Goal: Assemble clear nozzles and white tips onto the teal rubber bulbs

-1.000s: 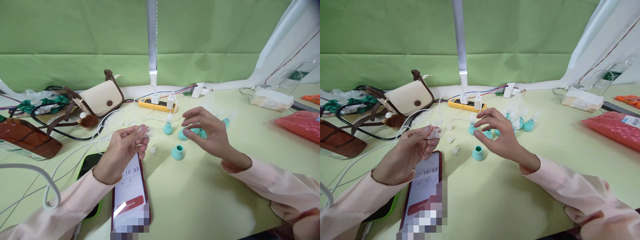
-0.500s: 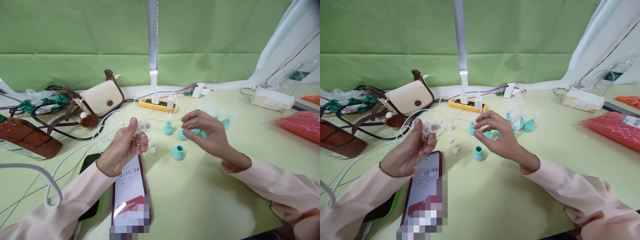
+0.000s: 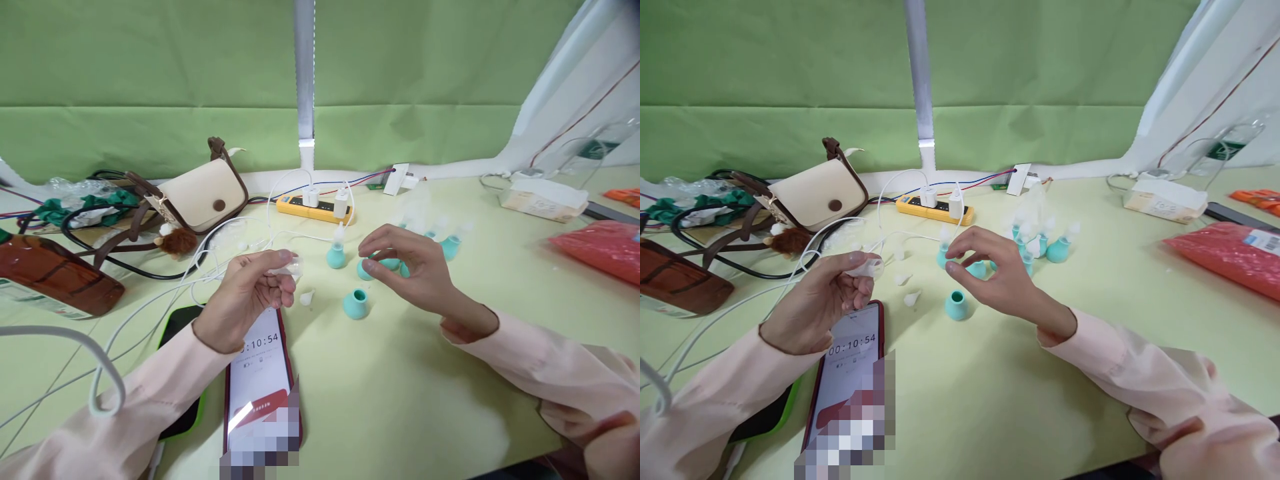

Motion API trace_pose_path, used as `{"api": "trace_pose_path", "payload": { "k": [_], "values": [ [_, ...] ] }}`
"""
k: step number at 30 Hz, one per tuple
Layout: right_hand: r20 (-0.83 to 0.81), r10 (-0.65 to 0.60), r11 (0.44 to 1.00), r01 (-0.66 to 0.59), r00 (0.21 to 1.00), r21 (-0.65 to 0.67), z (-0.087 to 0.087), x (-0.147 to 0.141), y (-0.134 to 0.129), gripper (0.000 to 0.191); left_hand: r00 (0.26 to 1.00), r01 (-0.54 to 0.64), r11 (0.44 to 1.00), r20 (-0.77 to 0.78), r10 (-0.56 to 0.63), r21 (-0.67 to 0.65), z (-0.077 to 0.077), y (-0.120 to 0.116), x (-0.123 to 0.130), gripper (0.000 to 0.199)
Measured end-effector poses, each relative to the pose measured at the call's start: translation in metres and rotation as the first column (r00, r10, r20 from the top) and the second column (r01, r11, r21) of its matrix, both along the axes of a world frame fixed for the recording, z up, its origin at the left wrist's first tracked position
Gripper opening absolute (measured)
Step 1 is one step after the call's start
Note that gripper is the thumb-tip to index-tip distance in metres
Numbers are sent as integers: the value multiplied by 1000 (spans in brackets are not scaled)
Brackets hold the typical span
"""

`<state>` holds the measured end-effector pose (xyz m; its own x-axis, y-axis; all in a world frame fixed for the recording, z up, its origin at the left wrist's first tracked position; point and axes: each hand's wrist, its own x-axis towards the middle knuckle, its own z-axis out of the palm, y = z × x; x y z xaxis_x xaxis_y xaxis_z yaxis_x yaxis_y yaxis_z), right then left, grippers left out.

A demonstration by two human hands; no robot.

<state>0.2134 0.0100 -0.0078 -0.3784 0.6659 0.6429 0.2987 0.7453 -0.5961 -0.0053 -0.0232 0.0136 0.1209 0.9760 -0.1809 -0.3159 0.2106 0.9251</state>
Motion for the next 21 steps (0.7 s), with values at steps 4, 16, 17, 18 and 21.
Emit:
{"api": "trace_pose_path", "payload": {
  "k": [4,16,17,18,21],
  "values": [
    [191,86,994,-72,978,-79,5,-3,5,7,1000,-17,999,-21,18,35,1,-2,0,11],
    [780,367,928,-254,506,-272,-7,-55,30,33,999,-25,992,38,20,125,-3,-2,0,23],
    [798,351,934,-247,489,-260,-11,-58,31,32,999,8,992,44,-13,124,-2,-3,1,24],
    [813,335,939,-240,476,-246,-15,-61,32,28,997,43,991,57,-50,123,-1,-4,2,23],
    [837,298,951,-221,459,-217,-28,-68,33,18,984,131,983,102,-144,125,2,-7,4,21]
  ]
}}
